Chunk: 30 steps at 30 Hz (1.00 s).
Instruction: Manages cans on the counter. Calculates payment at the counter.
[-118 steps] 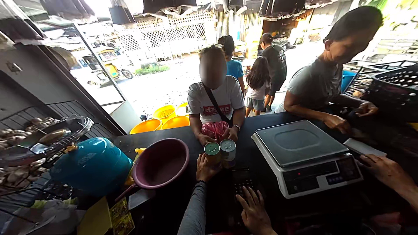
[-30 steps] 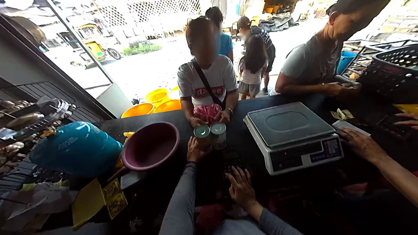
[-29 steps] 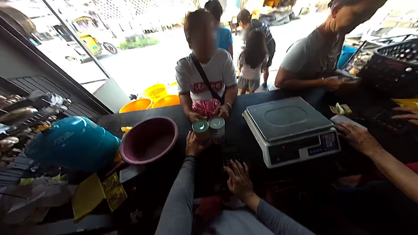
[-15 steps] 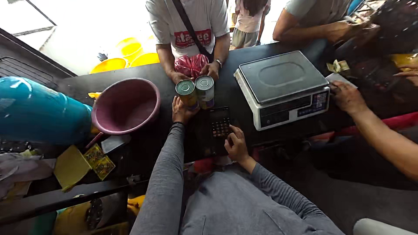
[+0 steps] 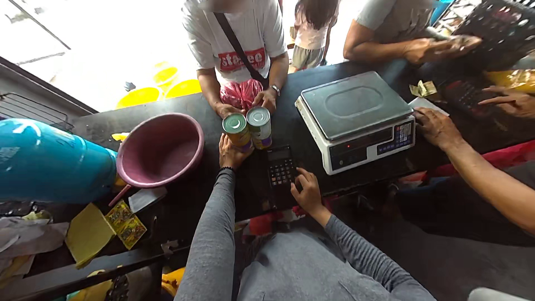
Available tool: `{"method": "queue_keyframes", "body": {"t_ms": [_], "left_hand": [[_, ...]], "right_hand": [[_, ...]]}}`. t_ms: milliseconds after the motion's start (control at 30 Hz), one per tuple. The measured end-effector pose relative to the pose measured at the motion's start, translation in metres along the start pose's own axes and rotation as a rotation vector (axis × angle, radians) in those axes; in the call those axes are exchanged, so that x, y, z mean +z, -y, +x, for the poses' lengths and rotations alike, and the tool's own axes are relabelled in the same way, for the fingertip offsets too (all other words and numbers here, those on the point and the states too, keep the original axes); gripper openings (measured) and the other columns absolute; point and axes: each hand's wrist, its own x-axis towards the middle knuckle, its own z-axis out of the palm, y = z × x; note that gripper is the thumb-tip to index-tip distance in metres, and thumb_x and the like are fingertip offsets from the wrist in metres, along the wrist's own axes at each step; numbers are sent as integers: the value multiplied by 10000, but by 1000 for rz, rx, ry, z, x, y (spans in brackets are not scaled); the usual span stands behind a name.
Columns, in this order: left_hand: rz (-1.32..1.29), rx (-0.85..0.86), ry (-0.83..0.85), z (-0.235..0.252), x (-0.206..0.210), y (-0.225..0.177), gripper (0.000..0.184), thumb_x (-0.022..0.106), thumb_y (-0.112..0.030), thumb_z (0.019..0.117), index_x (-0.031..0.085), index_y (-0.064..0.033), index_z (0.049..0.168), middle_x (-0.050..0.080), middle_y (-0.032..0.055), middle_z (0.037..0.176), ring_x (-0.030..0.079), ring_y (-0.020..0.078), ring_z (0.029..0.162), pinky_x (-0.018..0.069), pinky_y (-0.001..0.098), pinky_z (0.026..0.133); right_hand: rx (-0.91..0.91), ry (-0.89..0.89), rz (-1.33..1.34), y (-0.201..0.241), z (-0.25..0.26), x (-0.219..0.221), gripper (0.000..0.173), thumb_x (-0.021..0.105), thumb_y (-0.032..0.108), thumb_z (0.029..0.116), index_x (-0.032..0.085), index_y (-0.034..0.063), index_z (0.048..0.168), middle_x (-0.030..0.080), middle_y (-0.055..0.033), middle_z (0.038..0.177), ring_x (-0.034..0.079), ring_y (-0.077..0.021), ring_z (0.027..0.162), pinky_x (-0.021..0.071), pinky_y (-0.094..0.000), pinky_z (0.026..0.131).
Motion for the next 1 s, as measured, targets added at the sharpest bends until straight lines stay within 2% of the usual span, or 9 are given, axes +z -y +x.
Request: {"method": "queue_keyframes", "body": {"t_ms": [133, 233, 467, 567, 667, 767, 867, 1000], "left_hand": [[-5, -75, 48, 1, -4, -4, 882, 797, -606, 745, 594, -44, 1393, 536, 183, 1490, 383, 355, 1477, 181, 477, 1270], [-4, -52, 14, 2, -4, -5, 885, 748, -644, 753, 616, -26, 1372, 572, 204, 1448, 439, 385, 1437, 211, 497, 1260], [-48, -38, -29, -3, -3, -7, 885, 783, -614, 733, 624, -15, 1365, 570, 210, 1452, 429, 409, 1441, 212, 497, 1258], [-76, -47, -21, 0, -8, -11, 877, 788, -601, 745, 617, -10, 1370, 556, 218, 1463, 411, 411, 1452, 206, 490, 1263], [-61, -24, -39, 3, -16, -16, 812, 795, -538, 776, 623, 18, 1343, 583, 244, 1416, 481, 406, 1398, 257, 526, 1238], [-7, -14, 12, -7, 2, 1, 791, 827, -472, 782, 592, -8, 1378, 550, 217, 1462, 438, 376, 1437, 208, 512, 1259], [-1, 10, -20, -4, 6, 5, 815, 824, -524, 773, 594, -24, 1374, 557, 208, 1458, 435, 389, 1436, 226, 518, 1253], [4, 5, 8, -3, 1, 1, 811, 796, -571, 785, 600, -47, 1372, 560, 192, 1458, 422, 382, 1445, 202, 515, 1259]], "right_hand": [[-17, -34, -26, 8, 4, 1, 306, 639, 256, 886, 729, 7, 1040, 642, -218, 1350, 657, -414, 1155, 501, -559, 980], [-38, -15, -73, 11, 6, 1, 364, 663, 259, 874, 728, 10, 1132, 633, -215, 1367, 652, -420, 1172, 490, -576, 1001], [-79, -46, -143, 8, 1, 6, 389, 683, 251, 845, 737, 23, 1155, 650, -205, 1346, 670, -409, 1142, 504, -562, 986], [-104, -64, -150, 7, 2, 6, 349, 673, 262, 853, 749, 28, 1100, 653, -200, 1343, 672, -402, 1137, 506, -554, 981], [-110, -60, -73, 9, 4, -2, 243, 666, 224, 882, 735, -1, 943, 652, -227, 1328, 661, -412, 1160, 503, -570, 993], [-80, 5, -13, 5, -6, -8, 243, 638, 212, 906, 700, -9, 824, 675, -223, 1294, 655, -410, 1179, 493, -554, 1014], [-69, 52, -7, 10, 1, -15, 289, 619, 234, 923, 670, 3, 758, 694, -184, 1284, 664, -385, 1152, 513, -515, 977], [-89, 39, -81, 22, 18, -16, 327, 589, 261, 923, 648, 42, 687, 735, -103, 1233, 696, -336, 992, 526, -487, 841]]}}
